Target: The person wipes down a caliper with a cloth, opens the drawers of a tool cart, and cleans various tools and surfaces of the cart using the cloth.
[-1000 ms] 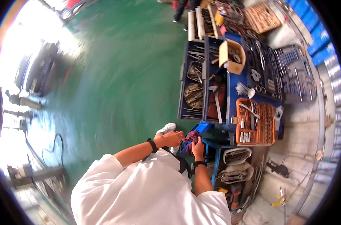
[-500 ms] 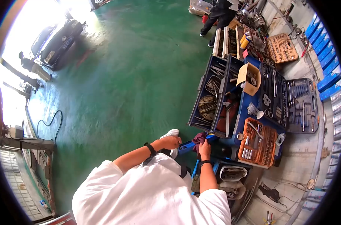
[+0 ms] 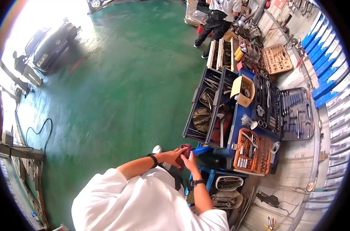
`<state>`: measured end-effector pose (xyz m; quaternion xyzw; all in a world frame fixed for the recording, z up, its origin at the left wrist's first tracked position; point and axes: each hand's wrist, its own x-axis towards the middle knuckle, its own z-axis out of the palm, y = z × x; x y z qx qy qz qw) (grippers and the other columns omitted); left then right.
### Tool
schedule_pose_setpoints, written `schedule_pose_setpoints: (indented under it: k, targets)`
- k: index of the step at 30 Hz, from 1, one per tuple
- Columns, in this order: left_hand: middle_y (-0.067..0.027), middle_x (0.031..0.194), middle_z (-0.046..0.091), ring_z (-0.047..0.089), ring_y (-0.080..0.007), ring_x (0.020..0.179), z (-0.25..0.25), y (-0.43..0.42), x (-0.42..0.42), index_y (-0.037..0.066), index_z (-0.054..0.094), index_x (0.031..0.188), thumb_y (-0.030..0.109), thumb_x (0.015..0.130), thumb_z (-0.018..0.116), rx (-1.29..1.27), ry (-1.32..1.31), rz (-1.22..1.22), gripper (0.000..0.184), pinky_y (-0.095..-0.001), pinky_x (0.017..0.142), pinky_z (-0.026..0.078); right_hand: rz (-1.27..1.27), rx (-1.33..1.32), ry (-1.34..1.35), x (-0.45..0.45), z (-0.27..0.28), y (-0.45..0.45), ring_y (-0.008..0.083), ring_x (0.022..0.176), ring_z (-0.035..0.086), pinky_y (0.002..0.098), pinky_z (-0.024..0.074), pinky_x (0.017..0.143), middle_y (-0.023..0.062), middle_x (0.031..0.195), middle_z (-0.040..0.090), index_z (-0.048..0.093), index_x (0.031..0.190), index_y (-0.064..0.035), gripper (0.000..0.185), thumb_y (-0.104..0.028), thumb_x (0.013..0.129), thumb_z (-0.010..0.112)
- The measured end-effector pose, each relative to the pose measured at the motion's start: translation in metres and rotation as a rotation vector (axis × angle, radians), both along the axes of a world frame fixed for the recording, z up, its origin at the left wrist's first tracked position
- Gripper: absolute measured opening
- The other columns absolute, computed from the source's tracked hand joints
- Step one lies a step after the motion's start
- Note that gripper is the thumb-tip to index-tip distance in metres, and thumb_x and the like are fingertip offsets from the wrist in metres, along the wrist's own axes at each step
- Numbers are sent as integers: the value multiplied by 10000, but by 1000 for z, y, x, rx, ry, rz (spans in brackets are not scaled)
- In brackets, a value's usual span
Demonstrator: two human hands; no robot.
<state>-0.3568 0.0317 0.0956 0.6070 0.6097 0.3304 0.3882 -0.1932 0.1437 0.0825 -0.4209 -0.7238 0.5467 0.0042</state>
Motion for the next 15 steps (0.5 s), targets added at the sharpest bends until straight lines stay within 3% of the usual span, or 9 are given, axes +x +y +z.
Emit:
schedule_pose_setpoints:
  k: [1, 3, 4, 5, 7, 9, 10, 13, 15]
  targets:
    - [-274, 1243, 545, 625, -448, 1036, 17, 4, -6, 165, 269, 1521, 319, 737, 813, 2, 2, 1, 966, -503, 902, 520, 1, 2, 2, -1, 7, -3, 352, 1305, 506, 397, 417, 1072, 292, 1400, 488, 296, 1464, 92, 870, -386, 872, 718]
    - [-271, 1186, 593, 608, -429, 1091, 47, 18, -19, 172, 253, 1524, 260, 722, 801, -218, -150, -69, 975, -494, 928, 501, -110, -100, 301, 4, 25, -8, 326, 1235, 572, 388, 448, 1044, 272, 1320, 566, 279, 1475, 87, 820, -313, 897, 702]
    - [-253, 1128, 629, 602, -405, 1110, 43, 18, -21, 163, 357, 1471, 198, 712, 772, -121, -115, -26, 866, -480, 931, 489, -105, -147, 219, 6, 46, -5, 325, 1143, 636, 356, 475, 1011, 246, 1198, 645, 294, 1479, 68, 768, -228, 902, 703]
    - [-253, 1128, 629, 602, -405, 1110, 48, 20, -28, 163, 357, 1471, 198, 712, 772, -123, -117, -49, 866, -480, 931, 489, -129, -146, 218, 10, 84, -4, 325, 1143, 636, 356, 475, 1011, 246, 1198, 645, 294, 1479, 68, 768, -228, 902, 703]
    - [-219, 1062, 638, 625, -408, 996, 67, 27, -48, 153, 496, 1362, 212, 676, 806, 223, -44, 92, 755, -461, 892, 506, 310, 288, -196, 3, 193, -3, 343, 1012, 678, 353, 517, 935, 202, 1057, 687, 420, 1419, 64, 632, -195, 910, 691]
    - [-210, 1156, 601, 572, -398, 1088, 77, 39, -74, 135, 585, 1226, 219, 678, 805, 169, 49, 257, 596, -464, 943, 484, 407, 363, 344, -9, 310, -13, 331, 944, 688, 378, 531, 890, 206, 1075, 689, 574, 1308, 24, 461, -208, 922, 670]
    - [-207, 1198, 575, 526, -410, 1156, 78, 48, -81, 141, 595, 1204, 218, 683, 793, 189, 136, 355, 563, -480, 970, 466, 606, 338, 610, -15, 358, -13, 310, 903, 692, 392, 534, 837, 201, 1067, 696, 631, 1212, -10, 345, -197, 923, 657]
    - [-206, 1294, 513, 441, -440, 1261, 66, 76, -87, 131, 601, 1169, 223, 681, 785, 245, 318, 418, 530, -514, 1016, 434, 989, 268, 1274, -3, 433, -58, 284, 766, 671, 405, 503, 710, 149, 955, 711, 696, 959, -94, 98, -140, 917, 620]
    - [-208, 1346, 476, 401, -457, 1298, 47, 93, -86, 116, 596, 1156, 230, 674, 789, 299, 425, 421, 532, -532, 1035, 419, 1048, 125, 1482, -8, 475, -85, 255, 750, 592, 413, 487, 685, 63, 760, 549, 586, 736, -96, 238, -216, 926, 509]
